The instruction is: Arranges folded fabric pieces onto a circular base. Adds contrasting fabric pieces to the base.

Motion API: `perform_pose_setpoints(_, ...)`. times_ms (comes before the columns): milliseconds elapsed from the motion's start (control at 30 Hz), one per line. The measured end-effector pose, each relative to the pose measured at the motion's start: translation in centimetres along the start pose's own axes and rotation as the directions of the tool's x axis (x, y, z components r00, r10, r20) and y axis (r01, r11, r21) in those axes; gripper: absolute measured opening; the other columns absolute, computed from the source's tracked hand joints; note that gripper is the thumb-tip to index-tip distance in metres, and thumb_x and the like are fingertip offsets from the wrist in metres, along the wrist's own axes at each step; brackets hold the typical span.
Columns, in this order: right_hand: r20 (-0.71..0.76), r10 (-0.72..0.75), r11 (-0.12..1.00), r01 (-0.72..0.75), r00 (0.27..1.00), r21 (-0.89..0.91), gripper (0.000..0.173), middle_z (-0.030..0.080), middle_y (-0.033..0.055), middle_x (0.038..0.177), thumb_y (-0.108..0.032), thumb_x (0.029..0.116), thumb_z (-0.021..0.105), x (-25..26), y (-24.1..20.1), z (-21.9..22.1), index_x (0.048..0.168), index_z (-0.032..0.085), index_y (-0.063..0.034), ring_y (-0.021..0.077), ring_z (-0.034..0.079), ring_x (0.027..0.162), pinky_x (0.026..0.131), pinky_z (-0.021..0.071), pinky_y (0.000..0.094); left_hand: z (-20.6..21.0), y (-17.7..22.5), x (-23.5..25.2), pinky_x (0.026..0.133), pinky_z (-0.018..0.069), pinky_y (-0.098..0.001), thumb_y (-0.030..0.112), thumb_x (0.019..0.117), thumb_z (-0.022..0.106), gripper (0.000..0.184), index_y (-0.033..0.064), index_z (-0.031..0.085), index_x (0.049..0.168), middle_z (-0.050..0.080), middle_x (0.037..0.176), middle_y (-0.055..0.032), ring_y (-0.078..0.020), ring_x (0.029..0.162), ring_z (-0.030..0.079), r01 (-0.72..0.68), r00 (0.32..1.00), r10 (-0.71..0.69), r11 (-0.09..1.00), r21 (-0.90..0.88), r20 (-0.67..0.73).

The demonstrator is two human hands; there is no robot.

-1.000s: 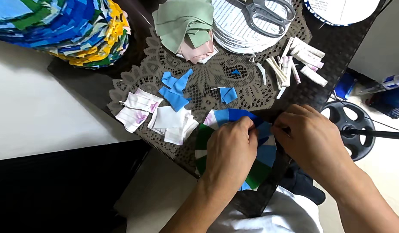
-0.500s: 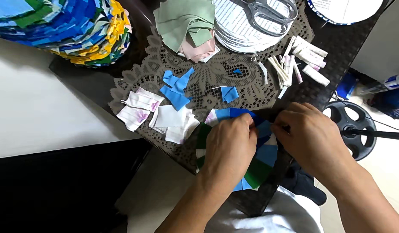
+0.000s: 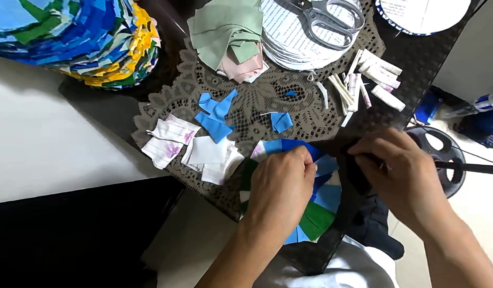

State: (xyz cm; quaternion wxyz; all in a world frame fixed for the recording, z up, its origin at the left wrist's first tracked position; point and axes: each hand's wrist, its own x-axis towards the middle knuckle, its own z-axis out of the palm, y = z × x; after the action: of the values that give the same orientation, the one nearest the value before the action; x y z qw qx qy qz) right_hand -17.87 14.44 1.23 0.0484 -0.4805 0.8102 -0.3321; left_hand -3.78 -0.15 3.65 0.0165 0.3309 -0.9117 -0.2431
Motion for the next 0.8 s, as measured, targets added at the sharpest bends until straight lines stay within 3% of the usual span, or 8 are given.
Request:
perform_pose_setpoints(200,-0.071,-0.042,0.999,0.044,0.997,0.031,0.019,0.069,0.0054,0.109,-0.016,0.0970,0.060,-0.7,-0.2,2.1,0.097,0.079,-0.0144,0.0232,0.061,0.107,0.087,0.0476,0.0410,-0.1,0.0,0.1,0.062,0.0507,-0.0365,0.020,0.0943,0.069,0.012,0.0117,0.074,0.087,0.066,0.070,0.0002,-0.0139,0.066,0.063,-0.005,1.000,0.005,1.000,0.018,0.011)
perform_pose_setpoints(433,-0.106,-0.106,0.993,0.110,0.989,0.031,0.020,0.071,0.0074,0.112,-0.016,0.0979,0.059,-0.6,-0.6,3.4,0.097,0.079,-0.0184,0.0256,0.061,0.110,0.086,0.0468,0.0417,-0.1,0.1,0.0,0.060,0.0517,-0.0394,0.017,0.0923,0.067,0.010,0.0098,0.073,0.088,0.067,0.070,-0.0023,-0.0173,0.066,0.065,-0.012,1.000,0.012,1.000,0.020,0.001)
perform_pose_setpoints(633,-0.144,-0.042,0.999,0.045,0.989,0.018,0.017,0.072,0.0065,0.110,-0.022,0.0958,0.061,-1.2,-0.2,3.6,0.093,0.077,-0.0166,0.0254,0.061,0.110,0.088,0.0456,0.0421,0.6,-0.3,-0.6,0.054,0.0493,-0.0330,0.021,0.0912,0.065,0.014,0.0120,0.072,0.083,0.066,0.068,-0.0008,-0.0149,0.061,0.063,-0.124,0.974,0.136,0.989,0.076,-0.183)
perform_pose_setpoints(800,-0.152,-0.043,0.999,0.044,0.987,0.001,0.016,0.072,0.0067,0.111,-0.024,0.0960,0.063,-1.3,0.0,4.1,0.091,0.076,-0.0179,0.0272,0.061,0.113,0.090,0.0438,0.0446,1.4,-0.4,-1.1,0.052,0.0489,-0.0308,0.021,0.0901,0.064,0.014,0.0122,0.071,0.082,0.066,0.068,0.0002,-0.0138,0.061,0.064,-0.112,0.969,0.126,0.991,0.079,-0.212)
